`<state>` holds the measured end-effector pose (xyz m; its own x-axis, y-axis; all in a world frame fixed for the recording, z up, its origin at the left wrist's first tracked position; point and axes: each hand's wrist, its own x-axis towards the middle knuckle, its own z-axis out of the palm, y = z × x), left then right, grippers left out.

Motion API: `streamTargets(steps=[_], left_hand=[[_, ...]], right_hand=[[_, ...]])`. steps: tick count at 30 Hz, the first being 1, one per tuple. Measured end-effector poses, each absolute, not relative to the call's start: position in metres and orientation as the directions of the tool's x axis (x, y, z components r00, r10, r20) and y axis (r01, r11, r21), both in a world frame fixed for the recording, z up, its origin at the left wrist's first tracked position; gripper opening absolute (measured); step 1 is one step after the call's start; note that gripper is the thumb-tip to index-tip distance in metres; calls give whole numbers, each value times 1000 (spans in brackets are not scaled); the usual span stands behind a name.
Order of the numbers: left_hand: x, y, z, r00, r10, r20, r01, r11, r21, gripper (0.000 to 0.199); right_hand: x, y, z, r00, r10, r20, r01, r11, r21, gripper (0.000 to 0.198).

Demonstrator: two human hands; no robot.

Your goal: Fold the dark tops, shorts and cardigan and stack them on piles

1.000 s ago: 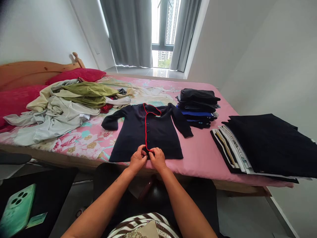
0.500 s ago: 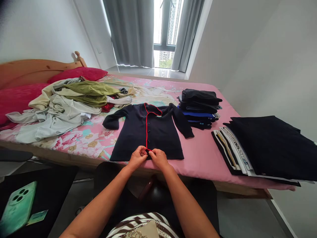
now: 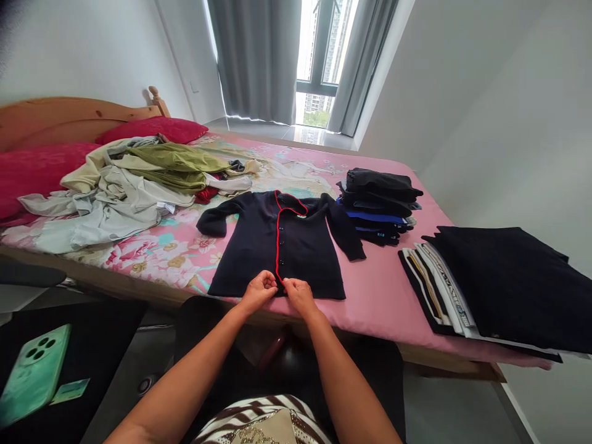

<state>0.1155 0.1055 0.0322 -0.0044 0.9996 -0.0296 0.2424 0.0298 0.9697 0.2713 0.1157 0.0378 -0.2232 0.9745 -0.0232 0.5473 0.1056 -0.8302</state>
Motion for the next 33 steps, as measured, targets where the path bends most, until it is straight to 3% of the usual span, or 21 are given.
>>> streamTargets(steps=[2, 9, 19, 29, 33], left_hand=[[116, 106, 32, -6, 999, -31, 241, 32, 970, 18], [114, 106, 27, -10, 1000, -7, 278, 10, 960, 15], [112, 109, 34, 14, 1000, -13, 367, 7, 930, 17], [113, 105, 44, 60, 996, 62, 621, -86, 779, 35], [110, 102, 43, 156, 976, 149, 674, -216, 706, 39]], right_hand=[[274, 119, 38, -271, 962, -38, 549, 122, -827, 50], [271, 126, 47, -293, 953, -81, 690, 152, -708, 16], [258, 114, 54, -235, 970, -65, 836, 168, -523, 15], [264, 120, 55, -196, 961, -195, 794, 39, -607, 15], [265, 132, 56, -208, 937, -281, 795, -5, -607, 18]])
